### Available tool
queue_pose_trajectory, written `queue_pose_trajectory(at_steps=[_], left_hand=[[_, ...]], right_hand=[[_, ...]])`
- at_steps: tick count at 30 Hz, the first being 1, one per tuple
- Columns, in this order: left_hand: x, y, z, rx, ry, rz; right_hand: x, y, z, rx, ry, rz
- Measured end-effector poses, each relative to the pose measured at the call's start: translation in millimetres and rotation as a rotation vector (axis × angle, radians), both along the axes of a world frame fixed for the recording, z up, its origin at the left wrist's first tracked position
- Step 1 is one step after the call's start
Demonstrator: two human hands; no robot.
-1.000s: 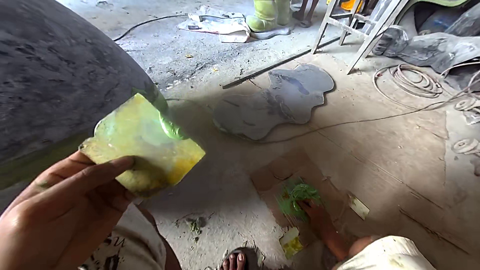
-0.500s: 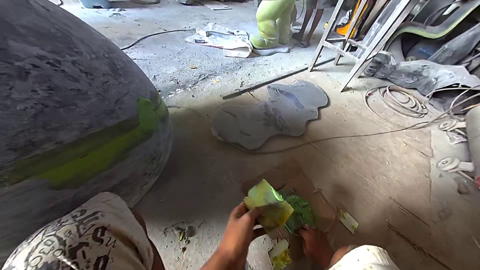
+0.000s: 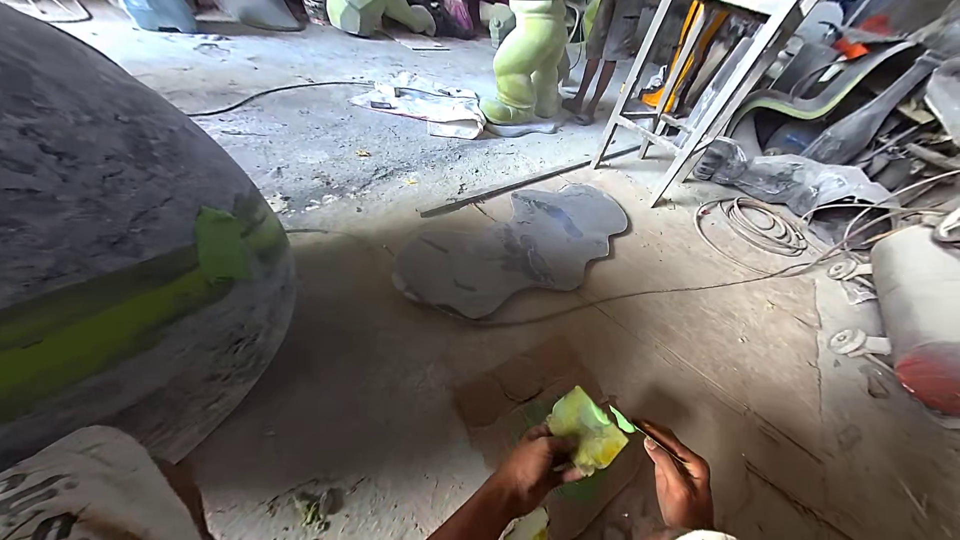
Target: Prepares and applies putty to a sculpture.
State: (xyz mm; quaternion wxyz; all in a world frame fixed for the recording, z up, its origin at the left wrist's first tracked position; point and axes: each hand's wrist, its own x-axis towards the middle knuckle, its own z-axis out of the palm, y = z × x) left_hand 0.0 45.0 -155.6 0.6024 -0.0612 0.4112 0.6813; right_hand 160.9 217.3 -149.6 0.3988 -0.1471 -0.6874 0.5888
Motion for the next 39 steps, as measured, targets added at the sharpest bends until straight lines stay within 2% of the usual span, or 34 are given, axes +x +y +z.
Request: queue_pose_trajectory(at_steps=[3, 7, 9, 13, 15, 16, 20, 23, 28, 34, 39], left_hand=[[-2, 7, 5, 0.136, -0.056, -0.028], [-13, -2, 10, 0.213, -0.037, -0.041], [-17, -10, 11, 0.231, -0.023, -0.066], [-22, -24, 6, 0.232, -0.024, -0.066], [-27, -31, 5, 0.222, -0.019, -0.03], [-31, -35, 6, 0.227, -0.019, -0.003], [-51, -45, 15, 0.233, -0.007, 0.085], [-61, -52, 20, 0.175, 0.012, 0.121], [-67, -62, 17, 0.093, 0.03, 0.138], [-64, -60, 6, 0.011, 0.007, 0.164], [-61, -63, 0, -0.058, -0.012, 0.178]], right_hand=[[-7, -9, -1, 0.041, 0.069, 0.049], [-14, -9, -1, 0.303, 0.078, 0.164], [-17, -9, -4, 0.387, 0.039, 0.154], [-18, -3, -27, 0.415, -0.07, 0.097], [-14, 1, -47, 0.447, -0.221, 0.064], [-11, 4, -58, 0.505, -0.369, 0.043], [-10, 9, -86, 0.74, -1.107, 0.06], [-25, -6, -89, 0.69, -1.488, 0.097], [-26, -42, -88, 0.651, -1.629, 0.199], [-4, -83, -99, 0.781, -1.621, 0.281], [-2, -99, -85, 0.729, -1.709, 0.424]])
